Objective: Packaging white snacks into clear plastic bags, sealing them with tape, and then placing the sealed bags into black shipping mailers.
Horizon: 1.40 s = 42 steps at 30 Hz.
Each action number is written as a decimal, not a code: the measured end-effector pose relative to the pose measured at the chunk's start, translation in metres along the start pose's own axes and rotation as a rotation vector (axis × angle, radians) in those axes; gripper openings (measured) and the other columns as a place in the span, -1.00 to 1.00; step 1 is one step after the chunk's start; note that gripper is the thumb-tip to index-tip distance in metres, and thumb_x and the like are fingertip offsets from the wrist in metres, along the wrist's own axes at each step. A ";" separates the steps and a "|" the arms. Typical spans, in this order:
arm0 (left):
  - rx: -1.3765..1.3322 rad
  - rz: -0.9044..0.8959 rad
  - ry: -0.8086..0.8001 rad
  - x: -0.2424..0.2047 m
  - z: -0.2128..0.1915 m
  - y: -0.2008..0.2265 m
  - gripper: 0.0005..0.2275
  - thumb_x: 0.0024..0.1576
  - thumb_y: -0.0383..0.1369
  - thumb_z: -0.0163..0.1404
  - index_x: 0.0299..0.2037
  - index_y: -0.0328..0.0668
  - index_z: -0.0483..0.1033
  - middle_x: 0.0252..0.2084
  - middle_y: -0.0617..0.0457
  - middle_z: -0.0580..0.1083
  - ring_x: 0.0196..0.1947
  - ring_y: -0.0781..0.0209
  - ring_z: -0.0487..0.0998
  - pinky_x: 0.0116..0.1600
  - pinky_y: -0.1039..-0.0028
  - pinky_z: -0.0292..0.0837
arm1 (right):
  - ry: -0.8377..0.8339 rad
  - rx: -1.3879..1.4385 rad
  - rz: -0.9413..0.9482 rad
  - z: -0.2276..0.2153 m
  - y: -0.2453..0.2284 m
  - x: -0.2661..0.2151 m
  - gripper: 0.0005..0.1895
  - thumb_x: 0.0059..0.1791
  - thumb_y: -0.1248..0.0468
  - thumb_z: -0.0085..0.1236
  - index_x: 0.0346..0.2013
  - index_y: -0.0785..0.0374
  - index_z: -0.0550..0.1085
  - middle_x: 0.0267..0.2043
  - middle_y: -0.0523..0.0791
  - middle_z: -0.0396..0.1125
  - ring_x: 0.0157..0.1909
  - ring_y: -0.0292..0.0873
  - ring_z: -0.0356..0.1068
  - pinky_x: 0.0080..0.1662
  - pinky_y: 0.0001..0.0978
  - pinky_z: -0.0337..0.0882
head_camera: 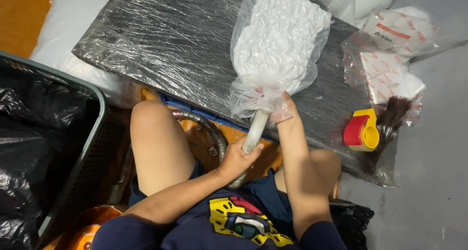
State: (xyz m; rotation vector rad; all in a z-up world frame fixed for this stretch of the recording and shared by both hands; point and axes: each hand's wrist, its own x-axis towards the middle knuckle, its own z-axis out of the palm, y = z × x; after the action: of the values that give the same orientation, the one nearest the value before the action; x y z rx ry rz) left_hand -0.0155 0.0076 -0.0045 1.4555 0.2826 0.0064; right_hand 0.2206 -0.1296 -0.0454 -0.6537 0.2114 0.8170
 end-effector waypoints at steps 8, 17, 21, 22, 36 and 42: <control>0.038 0.148 -0.032 -0.021 -0.007 -0.005 -0.71 0.02 -0.27 0.26 -0.30 -0.43 0.57 -0.62 -0.26 0.51 -0.55 -0.07 0.61 -0.45 0.30 0.49 | -0.049 -0.143 0.004 -0.119 -0.048 0.060 -0.46 -0.02 0.14 -0.02 0.19 0.36 0.34 0.09 0.14 0.34 0.20 0.39 0.31 0.19 0.58 0.21; -0.277 -0.083 0.364 -0.014 -0.047 -0.006 -0.76 0.22 -0.20 0.06 -0.32 -0.20 0.43 -0.65 -0.10 0.52 -0.67 0.13 0.58 -0.52 0.36 0.54 | 0.409 -0.519 -0.110 -0.046 -0.061 0.024 -0.18 -0.13 -0.25 0.33 0.16 0.30 0.46 0.05 0.01 0.44 0.02 -0.01 0.44 0.09 0.02 0.42; -0.474 -0.176 0.573 0.015 -0.063 -0.036 -0.69 0.36 -0.07 -0.15 -0.22 -0.16 0.32 -0.56 -0.04 0.50 -0.60 0.19 0.59 -0.51 0.42 0.56 | 0.499 -0.782 -0.309 -0.020 -0.030 -0.002 -0.27 -0.21 0.21 0.52 0.20 0.31 0.45 0.04 0.03 0.46 -0.04 -0.01 0.54 -0.07 -0.07 0.56; -0.477 -0.172 0.575 0.012 -0.063 -0.033 -0.69 0.36 -0.07 -0.15 -0.22 -0.16 0.32 -0.56 -0.04 0.50 -0.60 0.19 0.59 -0.51 0.42 0.56 | 0.494 -0.786 -0.311 -0.031 -0.028 0.003 -0.27 -0.21 0.21 0.52 0.20 0.31 0.45 0.04 0.03 0.46 -0.04 -0.01 0.54 -0.07 -0.07 0.56; -0.616 -0.128 0.477 0.010 -0.030 -0.072 -0.63 0.35 0.00 -0.18 0.11 -0.10 0.17 -0.25 -0.07 0.51 -0.26 0.10 0.64 -0.12 0.32 0.62 | 0.741 -1.661 -0.101 -0.027 -0.007 0.016 -0.30 -0.15 -0.08 0.30 0.04 0.45 0.53 0.13 0.17 0.42 0.25 0.07 0.37 0.17 -0.07 0.41; -0.351 -0.408 0.465 0.039 -0.018 -0.131 -0.41 0.31 0.13 -0.16 0.28 -0.26 0.17 -0.06 -0.15 0.58 -0.03 0.04 0.60 0.08 0.19 0.51 | 0.665 -1.700 -0.069 0.036 0.002 -0.019 -0.38 0.00 0.10 0.06 0.06 0.70 0.44 0.15 0.38 0.33 0.30 0.22 0.31 0.21 0.04 0.37</control>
State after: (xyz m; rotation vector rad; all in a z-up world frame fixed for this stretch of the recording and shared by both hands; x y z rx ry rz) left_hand -0.0028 0.0157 -0.1415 1.0132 0.9096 0.0617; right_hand 0.2040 -0.1177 -0.0101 -2.5212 0.0361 0.5274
